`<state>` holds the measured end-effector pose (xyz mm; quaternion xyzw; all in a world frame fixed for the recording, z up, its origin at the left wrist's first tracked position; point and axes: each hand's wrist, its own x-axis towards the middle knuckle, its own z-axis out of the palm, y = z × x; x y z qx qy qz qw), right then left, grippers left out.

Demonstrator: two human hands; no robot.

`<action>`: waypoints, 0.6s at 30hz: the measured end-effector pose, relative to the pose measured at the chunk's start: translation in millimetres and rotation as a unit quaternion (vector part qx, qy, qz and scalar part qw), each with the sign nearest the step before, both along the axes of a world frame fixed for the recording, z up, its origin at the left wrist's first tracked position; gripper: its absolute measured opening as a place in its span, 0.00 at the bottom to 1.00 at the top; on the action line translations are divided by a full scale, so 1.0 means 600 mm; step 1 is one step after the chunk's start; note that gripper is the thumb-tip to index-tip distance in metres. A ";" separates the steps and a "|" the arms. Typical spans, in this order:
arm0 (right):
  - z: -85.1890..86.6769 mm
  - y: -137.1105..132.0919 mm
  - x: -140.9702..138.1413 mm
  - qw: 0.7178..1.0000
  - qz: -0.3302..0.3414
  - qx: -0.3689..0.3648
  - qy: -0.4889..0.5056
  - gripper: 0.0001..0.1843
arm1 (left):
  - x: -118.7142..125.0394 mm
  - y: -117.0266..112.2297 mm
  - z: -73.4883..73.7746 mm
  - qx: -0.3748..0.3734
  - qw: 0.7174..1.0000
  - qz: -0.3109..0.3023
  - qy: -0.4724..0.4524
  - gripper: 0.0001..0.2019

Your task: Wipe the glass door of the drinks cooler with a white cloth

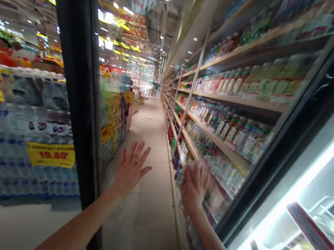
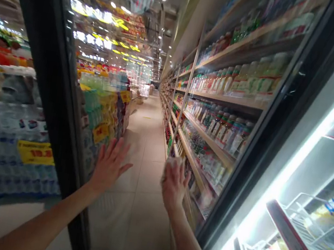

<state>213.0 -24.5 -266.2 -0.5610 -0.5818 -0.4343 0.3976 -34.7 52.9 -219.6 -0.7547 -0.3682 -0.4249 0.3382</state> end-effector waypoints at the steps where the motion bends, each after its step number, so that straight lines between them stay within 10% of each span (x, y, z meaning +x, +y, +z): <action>1: -0.001 0.003 -0.008 0.998 0.034 -0.031 -0.054 0.29 | -0.001 0.003 -0.001 -0.004 1.000 -0.004 0.001 0.31; 8: 0.050 -0.005 0.070 0.984 -0.100 0.089 0.116 0.31 | -0.002 0.005 0.002 -0.034 0.999 -0.013 0.008 0.31; 14: 0.073 0.019 -0.005 0.992 0.043 -0.016 -0.118 0.26 | -0.004 -0.005 0.006 -0.039 0.999 0.000 0.017 0.29; 18: 0.120 0.028 0.003 0.997 -0.017 0.062 -0.035 0.24 | -0.007 -0.009 0.007 -0.041 0.999 0.006 0.032 0.29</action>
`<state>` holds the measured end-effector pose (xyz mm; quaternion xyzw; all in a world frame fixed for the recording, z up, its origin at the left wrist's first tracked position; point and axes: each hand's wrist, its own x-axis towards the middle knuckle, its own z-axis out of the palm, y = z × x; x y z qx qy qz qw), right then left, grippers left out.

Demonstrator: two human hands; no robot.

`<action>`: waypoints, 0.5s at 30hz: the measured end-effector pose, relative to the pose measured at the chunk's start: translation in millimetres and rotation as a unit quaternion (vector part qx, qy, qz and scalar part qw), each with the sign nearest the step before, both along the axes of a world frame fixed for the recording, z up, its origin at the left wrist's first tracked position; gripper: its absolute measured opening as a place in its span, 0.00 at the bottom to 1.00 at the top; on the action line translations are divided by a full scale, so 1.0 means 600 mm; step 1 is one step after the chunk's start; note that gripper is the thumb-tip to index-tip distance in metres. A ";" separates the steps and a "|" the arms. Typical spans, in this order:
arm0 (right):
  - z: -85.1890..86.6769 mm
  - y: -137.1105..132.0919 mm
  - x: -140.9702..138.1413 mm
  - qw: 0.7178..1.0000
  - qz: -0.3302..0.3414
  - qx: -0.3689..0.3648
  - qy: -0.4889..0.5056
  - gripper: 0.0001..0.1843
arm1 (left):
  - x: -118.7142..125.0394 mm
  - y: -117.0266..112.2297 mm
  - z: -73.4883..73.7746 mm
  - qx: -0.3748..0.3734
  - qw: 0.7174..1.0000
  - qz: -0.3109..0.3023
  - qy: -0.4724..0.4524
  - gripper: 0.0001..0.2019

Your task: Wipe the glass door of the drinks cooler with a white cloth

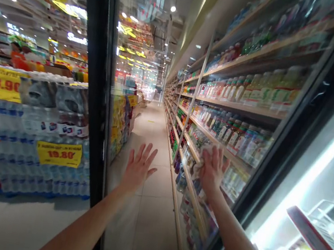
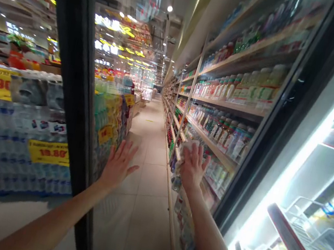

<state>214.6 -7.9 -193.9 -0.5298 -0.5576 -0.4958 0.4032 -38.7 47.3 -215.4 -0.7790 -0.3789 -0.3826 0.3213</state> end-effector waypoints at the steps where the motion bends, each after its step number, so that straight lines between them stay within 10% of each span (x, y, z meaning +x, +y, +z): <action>1: 0.004 0.000 0.002 0.999 -0.015 0.018 0.026 0.24 | 0.000 -0.001 0.000 -0.004 1.000 0.002 0.002 0.29; 8: -0.069 -0.026 -0.011 0.933 0.138 -0.159 -0.292 0.23 | -0.002 0.001 -0.006 0.004 1.000 -0.007 -0.004 0.30; 15: -0.012 -0.015 0.023 0.994 0.018 -0.077 -0.081 0.21 | -0.002 -0.002 -0.002 -0.002 1.000 0.004 0.000 0.27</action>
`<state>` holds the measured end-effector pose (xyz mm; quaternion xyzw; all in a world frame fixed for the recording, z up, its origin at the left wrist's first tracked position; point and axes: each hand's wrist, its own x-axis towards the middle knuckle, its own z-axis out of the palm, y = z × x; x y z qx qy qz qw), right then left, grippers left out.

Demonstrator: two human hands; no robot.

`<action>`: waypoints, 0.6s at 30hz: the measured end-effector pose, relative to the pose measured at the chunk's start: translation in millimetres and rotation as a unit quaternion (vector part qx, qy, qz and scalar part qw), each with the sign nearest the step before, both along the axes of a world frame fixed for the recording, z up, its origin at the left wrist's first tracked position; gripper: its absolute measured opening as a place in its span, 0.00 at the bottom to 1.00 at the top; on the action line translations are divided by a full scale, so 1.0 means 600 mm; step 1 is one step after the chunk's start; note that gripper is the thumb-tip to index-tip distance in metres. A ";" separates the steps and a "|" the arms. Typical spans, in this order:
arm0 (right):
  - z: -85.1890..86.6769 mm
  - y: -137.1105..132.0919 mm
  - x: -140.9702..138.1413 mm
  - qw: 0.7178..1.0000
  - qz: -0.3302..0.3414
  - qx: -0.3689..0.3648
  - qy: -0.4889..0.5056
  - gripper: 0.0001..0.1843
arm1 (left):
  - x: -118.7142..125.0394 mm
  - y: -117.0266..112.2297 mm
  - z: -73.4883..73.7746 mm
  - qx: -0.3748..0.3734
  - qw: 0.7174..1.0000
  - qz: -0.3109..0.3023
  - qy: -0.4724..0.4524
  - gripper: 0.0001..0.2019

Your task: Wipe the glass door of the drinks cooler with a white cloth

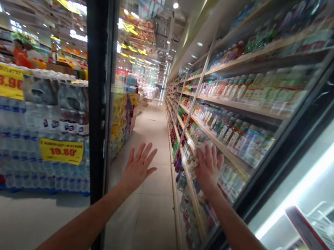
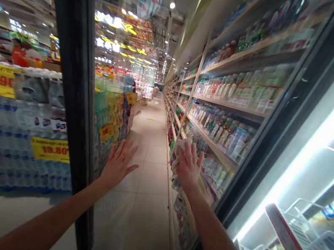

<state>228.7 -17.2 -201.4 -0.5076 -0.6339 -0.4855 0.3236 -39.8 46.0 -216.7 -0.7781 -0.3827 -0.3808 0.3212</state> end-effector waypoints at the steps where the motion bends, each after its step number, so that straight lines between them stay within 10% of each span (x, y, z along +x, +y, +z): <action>1: -0.006 -0.003 -0.004 0.999 0.029 -0.017 -0.042 0.22 | 0.000 0.000 0.000 -0.002 1.000 0.001 0.001 0.27; 5: -0.024 -0.011 -0.014 0.982 0.102 -0.070 -0.146 0.22 | -0.002 0.002 -0.001 0.004 1.000 -0.001 0.007 0.28; 10: 0.026 0.004 -0.014 0.999 0.004 0.032 0.040 0.23 | -0.001 -0.002 0.001 0.011 1.000 0.000 0.004 0.27; 15: 0.032 0.010 -0.039 0.985 0.101 -0.050 -0.132 0.22 | -0.001 -0.006 0.002 0.033 0.999 -0.004 0.003 0.27; 18: 0.069 0.024 -0.048 0.995 0.063 0.017 -0.069 0.20 | -0.002 -0.005 -0.001 0.050 0.999 -0.008 -0.003 0.27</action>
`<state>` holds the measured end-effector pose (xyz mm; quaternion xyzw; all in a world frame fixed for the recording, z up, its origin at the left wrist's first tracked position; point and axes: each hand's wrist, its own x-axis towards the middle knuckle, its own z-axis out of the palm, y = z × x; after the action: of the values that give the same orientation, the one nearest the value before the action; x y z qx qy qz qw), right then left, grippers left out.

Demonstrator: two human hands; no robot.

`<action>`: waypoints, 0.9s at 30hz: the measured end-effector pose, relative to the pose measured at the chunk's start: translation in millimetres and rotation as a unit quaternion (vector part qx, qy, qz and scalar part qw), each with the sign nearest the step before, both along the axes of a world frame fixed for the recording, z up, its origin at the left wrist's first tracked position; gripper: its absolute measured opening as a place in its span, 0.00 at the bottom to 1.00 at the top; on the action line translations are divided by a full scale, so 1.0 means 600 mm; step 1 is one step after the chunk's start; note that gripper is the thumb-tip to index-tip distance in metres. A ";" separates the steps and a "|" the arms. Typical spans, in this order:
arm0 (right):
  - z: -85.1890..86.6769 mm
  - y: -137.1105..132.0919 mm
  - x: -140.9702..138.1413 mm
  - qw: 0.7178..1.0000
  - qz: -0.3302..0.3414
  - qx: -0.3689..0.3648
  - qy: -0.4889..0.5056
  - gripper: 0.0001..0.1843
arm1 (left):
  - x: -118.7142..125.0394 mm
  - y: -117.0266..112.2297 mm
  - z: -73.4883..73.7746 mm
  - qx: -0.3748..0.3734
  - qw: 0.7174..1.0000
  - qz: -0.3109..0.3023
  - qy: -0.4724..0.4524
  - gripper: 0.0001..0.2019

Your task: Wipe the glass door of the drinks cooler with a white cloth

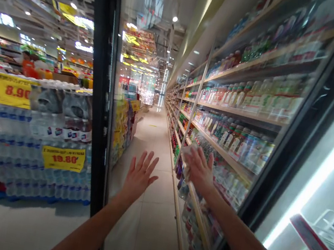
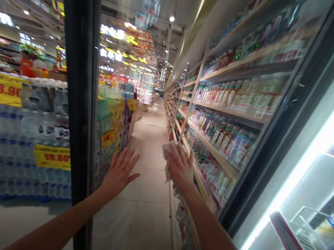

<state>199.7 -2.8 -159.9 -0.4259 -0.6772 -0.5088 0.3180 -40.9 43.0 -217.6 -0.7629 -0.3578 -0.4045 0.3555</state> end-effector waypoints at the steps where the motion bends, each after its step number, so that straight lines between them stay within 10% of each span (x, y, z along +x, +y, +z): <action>1: 0.014 0.005 -0.002 0.998 -0.015 0.032 0.042 0.21 | 0.000 0.000 -0.001 0.001 1.000 0.000 -0.003 0.27; 9: 0.012 -0.016 0.022 0.970 0.095 -0.051 -0.217 0.20 | -0.001 -0.006 -0.003 -0.002 1.000 -0.016 -0.011 0.30; 15: 0.059 -0.007 0.070 0.995 -0.028 0.047 0.083 0.27 | -0.004 -0.002 -0.006 0.014 0.999 -0.037 -0.021 0.36; 19: 0.028 -0.021 0.102 0.993 -0.016 -0.043 -0.111 0.27 | -0.005 0.002 -0.007 0.005 0.998 -0.055 -0.022 0.39; 24: 0.016 -0.041 0.161 0.976 -0.113 0.085 0.163 0.29 | -0.005 0.009 -0.008 -0.009 0.997 -0.073 -0.026 0.40; 27: -0.015 -0.046 0.150 0.979 -0.120 0.046 0.158 0.29 | -0.007 0.017 -0.011 -0.018 0.996 -0.084 -0.028 0.40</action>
<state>289.8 -30.6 -168.9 -0.5641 -0.5385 -0.4997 0.3770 -45.0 53.0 -224.5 -0.7847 -0.3100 -0.4478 0.2962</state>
